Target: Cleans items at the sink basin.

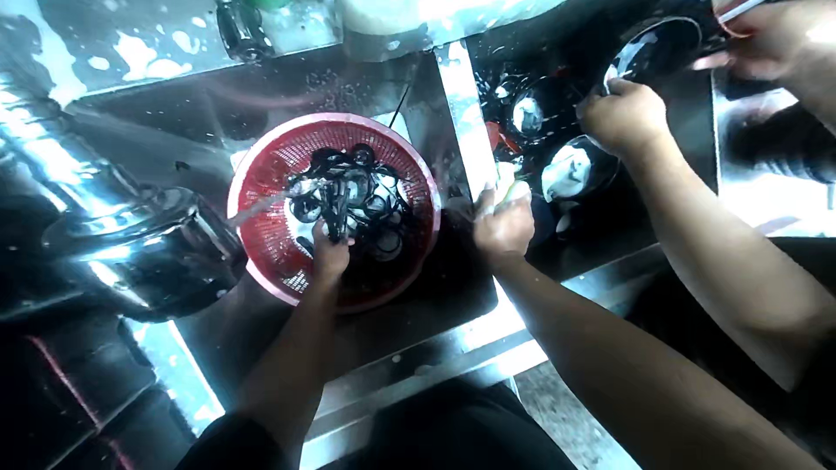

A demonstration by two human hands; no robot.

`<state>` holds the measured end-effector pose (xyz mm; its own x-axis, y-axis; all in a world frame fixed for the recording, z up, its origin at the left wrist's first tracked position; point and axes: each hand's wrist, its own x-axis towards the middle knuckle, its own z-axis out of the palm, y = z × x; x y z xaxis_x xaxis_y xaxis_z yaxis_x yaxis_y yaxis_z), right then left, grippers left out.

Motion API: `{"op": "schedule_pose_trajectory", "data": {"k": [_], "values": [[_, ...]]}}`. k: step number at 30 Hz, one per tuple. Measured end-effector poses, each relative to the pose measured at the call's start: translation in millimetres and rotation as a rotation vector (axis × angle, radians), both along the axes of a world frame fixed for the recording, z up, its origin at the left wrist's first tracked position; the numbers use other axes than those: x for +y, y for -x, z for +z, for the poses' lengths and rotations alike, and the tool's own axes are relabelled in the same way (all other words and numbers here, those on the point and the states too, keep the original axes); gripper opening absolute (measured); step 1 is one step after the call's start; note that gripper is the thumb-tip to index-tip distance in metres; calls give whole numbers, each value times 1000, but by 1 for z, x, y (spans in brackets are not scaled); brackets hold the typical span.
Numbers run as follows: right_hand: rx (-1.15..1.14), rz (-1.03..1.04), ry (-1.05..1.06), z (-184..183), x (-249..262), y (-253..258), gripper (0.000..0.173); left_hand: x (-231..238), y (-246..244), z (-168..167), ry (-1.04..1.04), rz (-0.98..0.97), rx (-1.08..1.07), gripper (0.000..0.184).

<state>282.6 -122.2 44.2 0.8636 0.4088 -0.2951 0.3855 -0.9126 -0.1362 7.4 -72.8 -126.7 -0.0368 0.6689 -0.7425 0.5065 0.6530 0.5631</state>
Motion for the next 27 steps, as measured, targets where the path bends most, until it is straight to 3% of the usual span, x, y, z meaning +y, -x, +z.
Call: {"op": "schedule_pose_trajectory", "data": {"k": [2, 4, 10, 15, 18, 22, 25, 27], "values": [[3, 15, -17, 0, -1, 0, 64, -7, 12, -2, 76, 19, 4, 73], [2, 17, -27, 0, 0, 1, 64, -11, 18, -9, 139, -5, 114, 46], [-23, 24, -15, -3, 0, 0, 62, -6, -10, 20, 145, -14, 170, 75], [-24, 41, 8, -2, 1, -2, 64, 30, -8, 28, -158, 66, -225, 37], [-19, 66, 17, -1, 2, -4, 65, 51, -1, 46, -355, 11, -424, 20], [-39, 114, -13, -3, 4, -10, 61, 52, 4, 64, -220, 116, -582, 22], [-111, 248, -309, 1, -8, 3, 53, 45, -13, 96, -90, 145, -501, 41], [-23, 439, -545, 8, -1, 43, 45, 47, -24, 112, -89, 117, -529, 28]]}}
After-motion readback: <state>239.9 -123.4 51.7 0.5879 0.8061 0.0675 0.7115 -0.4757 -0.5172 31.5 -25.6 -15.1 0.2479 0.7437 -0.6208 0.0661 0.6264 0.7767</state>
